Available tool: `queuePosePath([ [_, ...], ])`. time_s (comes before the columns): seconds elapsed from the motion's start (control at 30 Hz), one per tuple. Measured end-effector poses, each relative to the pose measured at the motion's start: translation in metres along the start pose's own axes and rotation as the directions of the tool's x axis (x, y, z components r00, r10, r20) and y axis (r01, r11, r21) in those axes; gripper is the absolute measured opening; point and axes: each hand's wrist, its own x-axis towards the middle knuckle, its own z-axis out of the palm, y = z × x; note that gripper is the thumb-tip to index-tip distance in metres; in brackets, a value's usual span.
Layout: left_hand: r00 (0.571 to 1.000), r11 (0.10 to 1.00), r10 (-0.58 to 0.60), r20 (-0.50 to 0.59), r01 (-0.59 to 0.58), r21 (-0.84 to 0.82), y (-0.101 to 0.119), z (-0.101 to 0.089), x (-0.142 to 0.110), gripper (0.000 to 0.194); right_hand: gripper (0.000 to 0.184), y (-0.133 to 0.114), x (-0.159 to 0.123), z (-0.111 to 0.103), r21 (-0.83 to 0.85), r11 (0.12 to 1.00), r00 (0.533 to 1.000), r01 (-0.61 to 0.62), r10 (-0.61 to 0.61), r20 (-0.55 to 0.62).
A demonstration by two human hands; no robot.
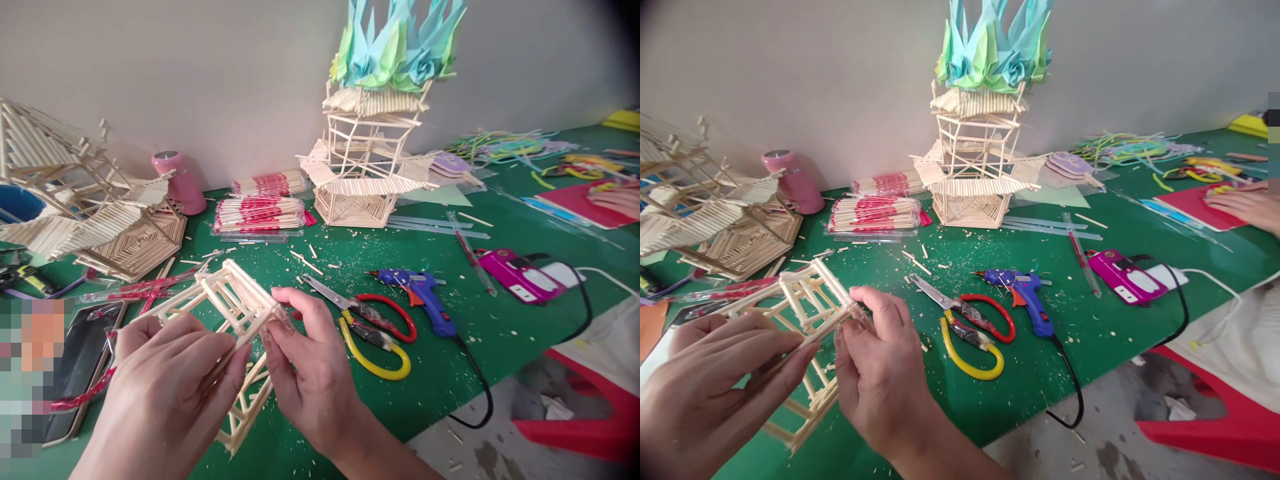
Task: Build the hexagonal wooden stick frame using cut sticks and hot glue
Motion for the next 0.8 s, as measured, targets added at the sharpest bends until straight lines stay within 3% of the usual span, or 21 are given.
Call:
queuePosePath([
  [0.8,1.000,1.000,0.021,0.023,-0.021,-0.002,-0.0002,0.0004,0.0005,0.027,0.017,-0.0017,-0.0003,-0.0031,0.031,0.999,1.000,0.014,-0.015,0.025],
])
